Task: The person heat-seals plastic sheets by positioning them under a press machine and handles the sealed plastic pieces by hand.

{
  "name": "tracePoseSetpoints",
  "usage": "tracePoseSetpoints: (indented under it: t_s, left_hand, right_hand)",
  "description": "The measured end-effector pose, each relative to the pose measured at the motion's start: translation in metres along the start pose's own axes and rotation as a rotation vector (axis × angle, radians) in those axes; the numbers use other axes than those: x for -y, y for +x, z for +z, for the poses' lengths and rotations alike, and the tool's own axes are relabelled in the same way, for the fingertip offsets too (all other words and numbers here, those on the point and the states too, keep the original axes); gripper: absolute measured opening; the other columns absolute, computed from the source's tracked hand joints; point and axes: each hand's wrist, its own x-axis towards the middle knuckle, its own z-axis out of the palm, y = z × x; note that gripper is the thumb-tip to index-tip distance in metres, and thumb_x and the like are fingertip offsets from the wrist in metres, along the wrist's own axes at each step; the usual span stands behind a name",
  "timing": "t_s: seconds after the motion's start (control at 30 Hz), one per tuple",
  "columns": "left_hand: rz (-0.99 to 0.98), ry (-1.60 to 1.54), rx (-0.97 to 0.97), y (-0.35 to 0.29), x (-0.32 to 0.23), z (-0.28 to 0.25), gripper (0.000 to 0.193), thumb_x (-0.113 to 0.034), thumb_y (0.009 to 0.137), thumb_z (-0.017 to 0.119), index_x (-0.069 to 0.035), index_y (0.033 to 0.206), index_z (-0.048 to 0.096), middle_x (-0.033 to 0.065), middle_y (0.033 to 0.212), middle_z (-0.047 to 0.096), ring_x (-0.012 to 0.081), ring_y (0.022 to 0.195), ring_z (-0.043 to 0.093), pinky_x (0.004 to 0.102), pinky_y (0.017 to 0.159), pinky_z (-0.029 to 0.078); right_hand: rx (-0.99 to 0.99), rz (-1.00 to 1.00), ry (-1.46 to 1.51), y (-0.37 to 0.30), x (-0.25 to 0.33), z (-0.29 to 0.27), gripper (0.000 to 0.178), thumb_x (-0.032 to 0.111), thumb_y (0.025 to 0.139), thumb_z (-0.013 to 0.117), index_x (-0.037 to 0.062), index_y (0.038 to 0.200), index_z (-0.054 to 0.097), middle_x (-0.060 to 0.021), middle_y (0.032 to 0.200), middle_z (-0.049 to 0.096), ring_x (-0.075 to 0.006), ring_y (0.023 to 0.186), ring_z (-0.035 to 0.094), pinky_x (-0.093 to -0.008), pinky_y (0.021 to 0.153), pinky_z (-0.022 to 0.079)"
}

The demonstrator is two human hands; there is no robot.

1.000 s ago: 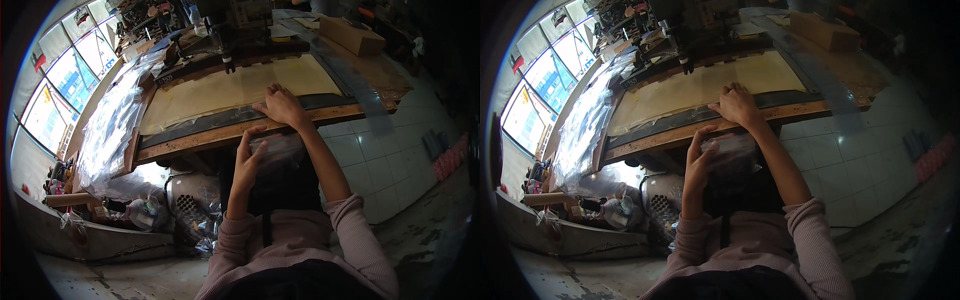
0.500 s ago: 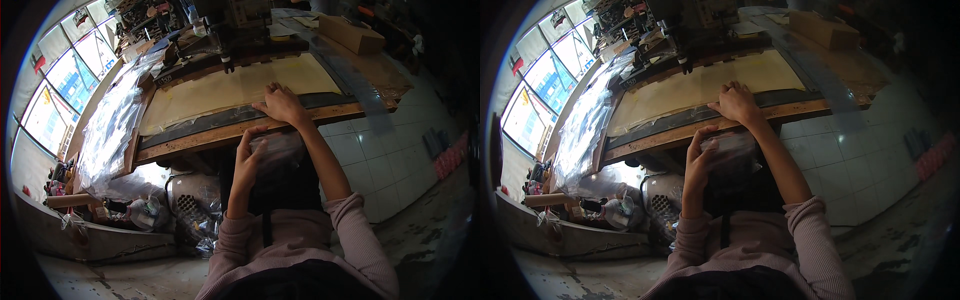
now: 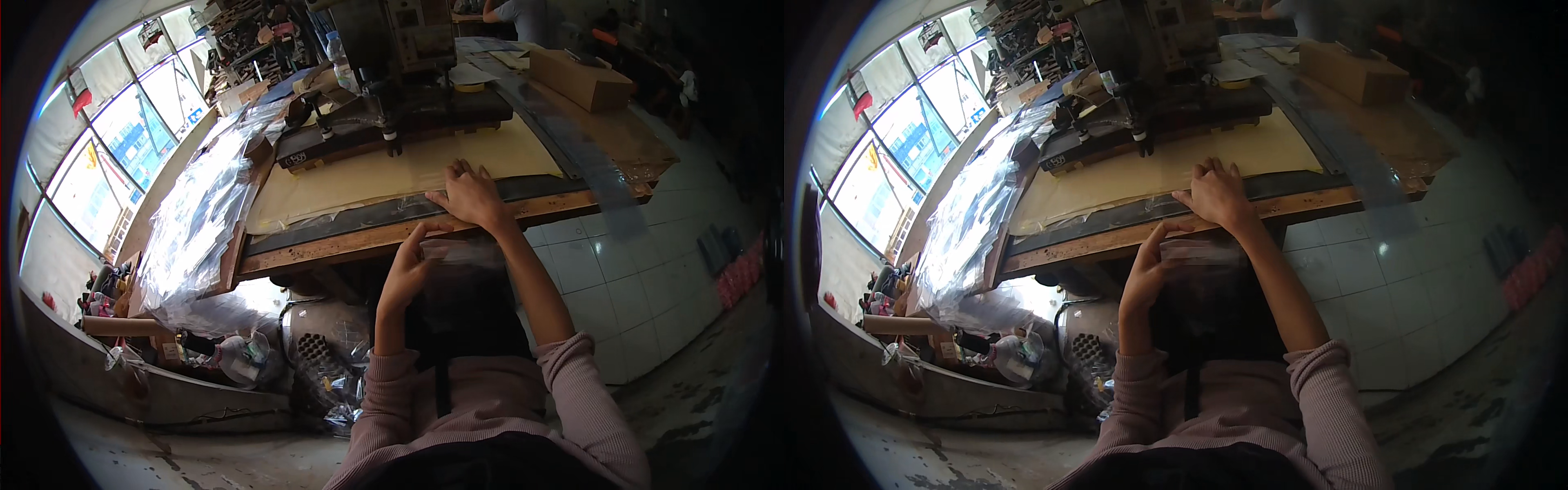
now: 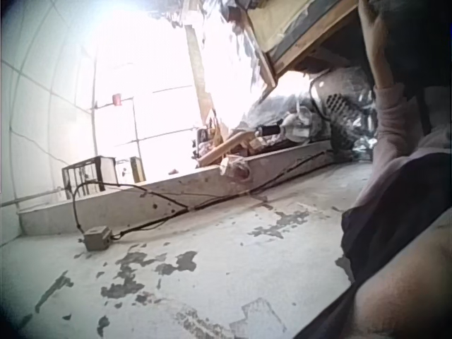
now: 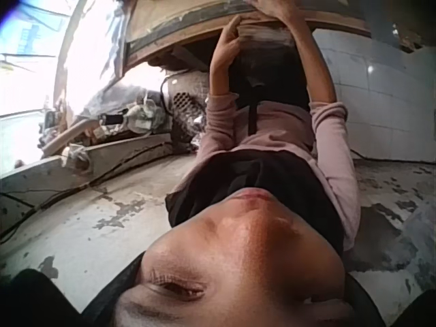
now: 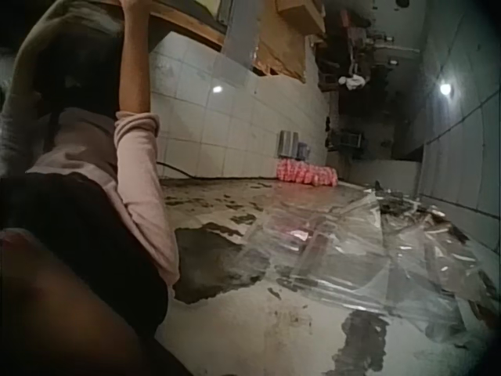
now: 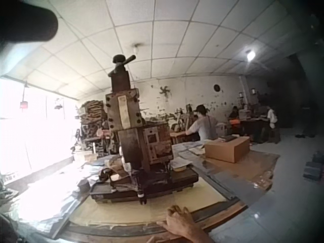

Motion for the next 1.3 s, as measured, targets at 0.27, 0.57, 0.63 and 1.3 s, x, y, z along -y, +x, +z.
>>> tracePoseSetpoints:
  t_s: [0.27,0.57,0.63,1.3]
  left_hand:
    - [0.062,0.259,0.078,0.013,0.004,-0.014,0.031,0.009,0.075,0.055,0.001,0.104,0.049,0.0063,0.099,0.059,0.0142,0.096,0.057,0.0252,0.082,0.046]
    - [0.192,0.349,-0.026,0.012,0.017,-0.012,0.016,0.001,0.079,0.059,0.000,0.094,0.052,0.0082,0.086,0.066,0.0138,0.084,0.063,0.0244,0.073,0.046]
    - [0.159,0.387,-0.030,0.010,0.020,-0.014,0.015,0.002,0.080,0.058,0.001,0.094,0.052,0.0089,0.088,0.067,0.0136,0.085,0.063,0.0238,0.073,0.046]
    - [0.108,0.414,0.013,0.010,0.020,-0.019,0.019,-0.005,0.081,0.061,0.001,0.095,0.051,0.0068,0.088,0.063,0.0141,0.086,0.061,0.0240,0.076,0.045]
  right_hand:
    - [-0.176,-0.009,-0.004,-0.002,-0.006,0.019,0.064,0.047,0.085,0.049,-0.0087,0.115,0.045,-0.0209,0.117,0.051,-0.0299,0.115,0.046,-0.0439,0.097,0.034]
    - [-0.295,-0.021,0.075,-0.005,-0.012,0.030,0.053,0.041,0.084,0.053,-0.0053,0.110,0.049,-0.0171,0.116,0.052,-0.0273,0.115,0.046,-0.0430,0.098,0.033]
    - [-0.284,-0.007,0.064,-0.006,-0.009,0.026,0.055,0.042,0.084,0.052,-0.0053,0.111,0.050,-0.0173,0.120,0.050,-0.0255,0.119,0.043,-0.0429,0.100,0.031]
    - [-0.268,0.010,0.100,-0.006,-0.009,0.022,0.050,0.040,0.084,0.054,-0.0016,0.112,0.049,-0.0166,0.122,0.050,-0.0295,0.117,0.044,-0.0430,0.099,0.033]
